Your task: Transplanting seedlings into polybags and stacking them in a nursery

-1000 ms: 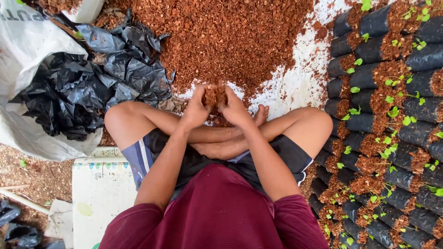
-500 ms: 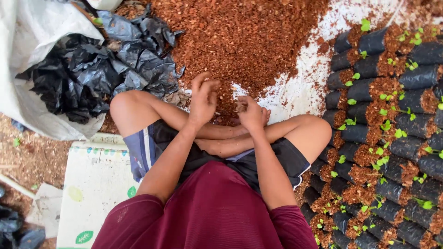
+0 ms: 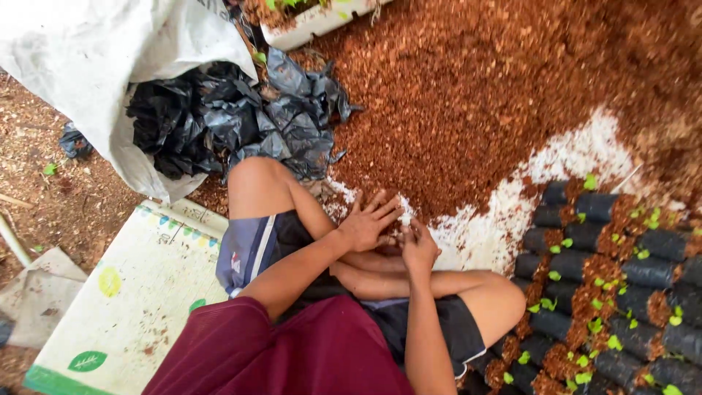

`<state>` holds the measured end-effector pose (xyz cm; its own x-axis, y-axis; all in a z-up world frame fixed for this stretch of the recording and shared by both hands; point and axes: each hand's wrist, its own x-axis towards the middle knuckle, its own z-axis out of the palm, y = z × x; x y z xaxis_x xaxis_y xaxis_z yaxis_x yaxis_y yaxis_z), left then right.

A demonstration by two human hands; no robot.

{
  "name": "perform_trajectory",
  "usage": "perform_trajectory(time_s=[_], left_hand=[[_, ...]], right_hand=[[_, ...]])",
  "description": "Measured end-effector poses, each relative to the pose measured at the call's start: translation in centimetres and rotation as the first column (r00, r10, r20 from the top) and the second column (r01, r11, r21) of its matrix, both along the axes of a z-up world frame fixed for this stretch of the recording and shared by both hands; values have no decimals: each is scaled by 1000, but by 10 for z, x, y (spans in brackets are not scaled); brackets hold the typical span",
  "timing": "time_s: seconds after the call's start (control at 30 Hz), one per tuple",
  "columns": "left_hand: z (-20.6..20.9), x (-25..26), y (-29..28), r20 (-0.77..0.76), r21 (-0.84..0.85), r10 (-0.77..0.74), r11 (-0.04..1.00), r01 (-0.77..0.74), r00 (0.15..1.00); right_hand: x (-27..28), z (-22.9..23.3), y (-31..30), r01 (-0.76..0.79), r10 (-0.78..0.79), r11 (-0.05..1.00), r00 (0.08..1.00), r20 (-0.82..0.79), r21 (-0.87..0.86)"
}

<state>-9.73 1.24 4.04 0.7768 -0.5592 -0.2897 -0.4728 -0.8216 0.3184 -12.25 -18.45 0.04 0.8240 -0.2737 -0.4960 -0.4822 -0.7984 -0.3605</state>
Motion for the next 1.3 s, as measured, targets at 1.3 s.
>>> perform_trajectory(time_s=[1.3], left_hand=[[73, 176, 263, -195, -608, 642, 514, -605, 742]], right_hand=[[-14, -5, -2, -64, -134, 889, 910, 392, 453]])
